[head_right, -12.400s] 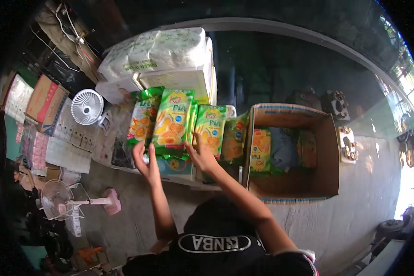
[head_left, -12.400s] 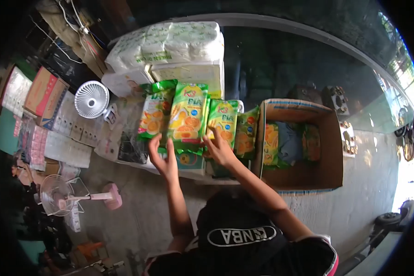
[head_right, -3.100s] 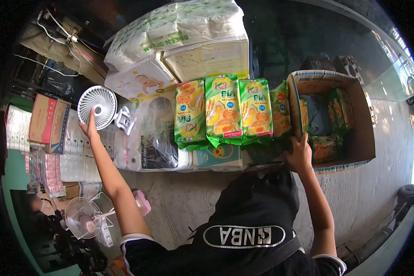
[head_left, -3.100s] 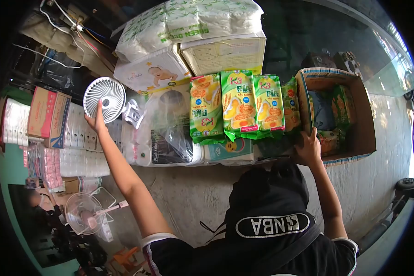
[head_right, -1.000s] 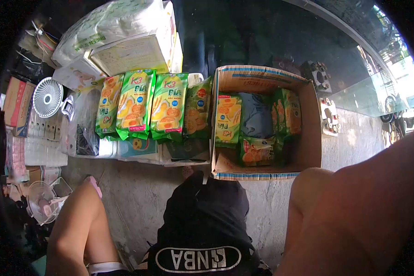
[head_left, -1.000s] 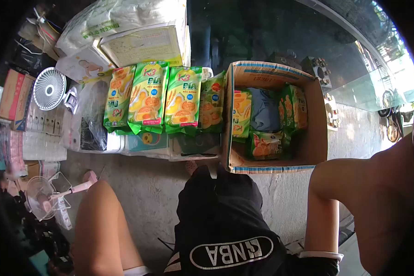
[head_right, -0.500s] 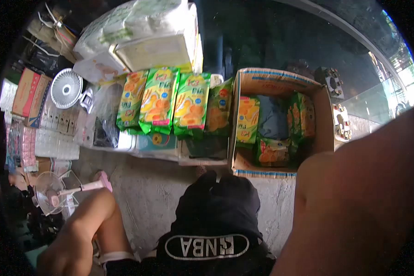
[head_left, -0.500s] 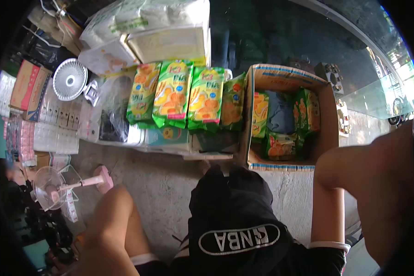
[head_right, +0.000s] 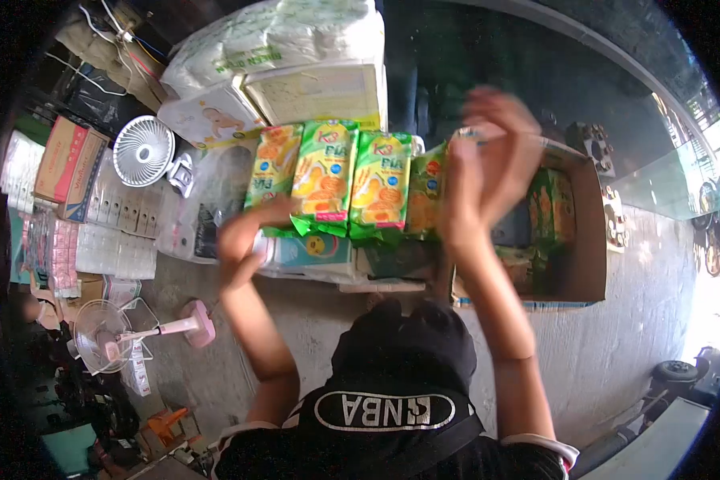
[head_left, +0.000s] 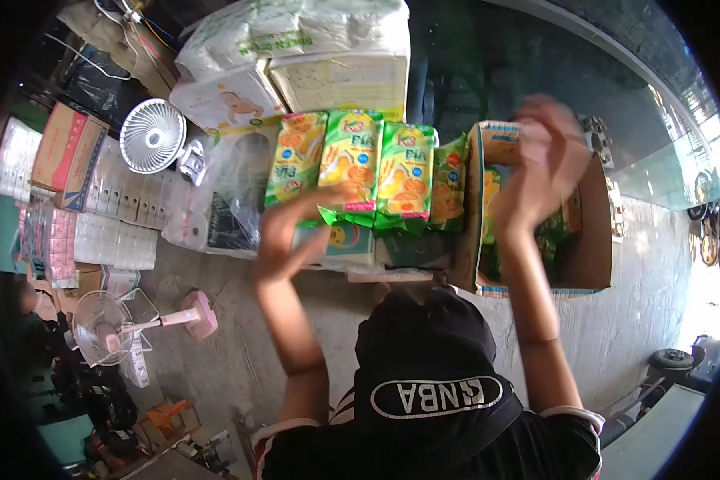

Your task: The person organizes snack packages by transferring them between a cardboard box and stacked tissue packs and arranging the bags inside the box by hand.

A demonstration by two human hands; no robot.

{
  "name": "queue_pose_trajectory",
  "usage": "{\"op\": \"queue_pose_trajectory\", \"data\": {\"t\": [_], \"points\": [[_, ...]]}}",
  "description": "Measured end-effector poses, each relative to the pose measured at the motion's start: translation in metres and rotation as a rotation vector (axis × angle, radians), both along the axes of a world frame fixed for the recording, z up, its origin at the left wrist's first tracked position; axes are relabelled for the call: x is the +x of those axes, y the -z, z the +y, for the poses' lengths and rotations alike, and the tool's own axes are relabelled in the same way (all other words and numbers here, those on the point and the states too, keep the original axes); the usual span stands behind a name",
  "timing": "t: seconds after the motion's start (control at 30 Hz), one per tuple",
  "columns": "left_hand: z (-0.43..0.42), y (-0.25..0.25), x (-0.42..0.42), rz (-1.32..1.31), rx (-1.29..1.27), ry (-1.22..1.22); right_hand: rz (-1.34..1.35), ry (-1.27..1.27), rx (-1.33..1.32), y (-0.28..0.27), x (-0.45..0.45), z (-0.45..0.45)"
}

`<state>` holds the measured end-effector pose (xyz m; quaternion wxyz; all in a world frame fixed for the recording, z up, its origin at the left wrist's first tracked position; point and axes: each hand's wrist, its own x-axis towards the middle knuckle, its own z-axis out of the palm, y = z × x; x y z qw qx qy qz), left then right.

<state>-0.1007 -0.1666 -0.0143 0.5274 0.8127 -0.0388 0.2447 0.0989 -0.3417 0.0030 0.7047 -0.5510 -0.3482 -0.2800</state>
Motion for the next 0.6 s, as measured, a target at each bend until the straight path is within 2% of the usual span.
{"op": "queue_pose_trajectory", "data": {"t": [0.03,0.07,0.1,0.13,0.17,0.2,0.23,0.27,0.33,0.37,0.4,0.47,0.53,0.6], "points": [[0.003,0.039,0.02,0.033,-0.186,-0.47,0.276,-0.026,-0.253,0.03,-0.006,0.015],[0.019,0.071,0.035,0.013,0.087,-0.73,0.442,-0.131,-0.494,0.073,-0.002,0.032],[0.035,0.109,0.044,0.023,0.112,-0.766,0.515,-0.181,-0.73,0.125,0.0,0.051],[0.046,0.136,0.051,0.033,0.138,-0.796,0.771,-0.38,-0.929,0.125,-0.015,0.061],[0.045,0.147,0.056,0.116,0.134,-0.811,0.721,-0.383,-0.968,0.183,-0.02,0.077],[0.041,0.153,0.059,0.201,0.13,-0.826,0.88,-0.519,-0.931,0.184,-0.036,0.081],[0.042,0.156,0.057,0.251,0.414,-0.863,0.807,-0.542,-1.099,0.198,-0.04,0.088],[0.043,0.16,0.058,0.249,0.415,-0.85,0.572,-0.31,-1.078,0.207,-0.053,0.09],[0.045,0.167,0.063,0.27,0.213,-0.894,0.652,-0.245,-1.015,0.205,-0.06,0.092],[0.048,0.163,0.065,0.365,0.222,-0.857,0.608,-0.207,-0.976,0.205,-0.063,0.092],[0.047,0.161,0.067,0.312,0.328,-0.904,0.564,-0.166,-0.936,0.205,-0.066,0.091],[0.046,0.147,0.068,0.387,0.127,-0.84,0.589,-0.161,-0.907,0.203,-0.068,0.09],[0.076,0.19,0.071,0.2,0.038,-0.732,0.6,-0.178,-0.817,0.194,-0.07,0.086],[0.062,0.164,0.072,0.119,-0.062,-0.717,0.617,-0.208,-0.758,0.177,-0.071,0.076]]}}
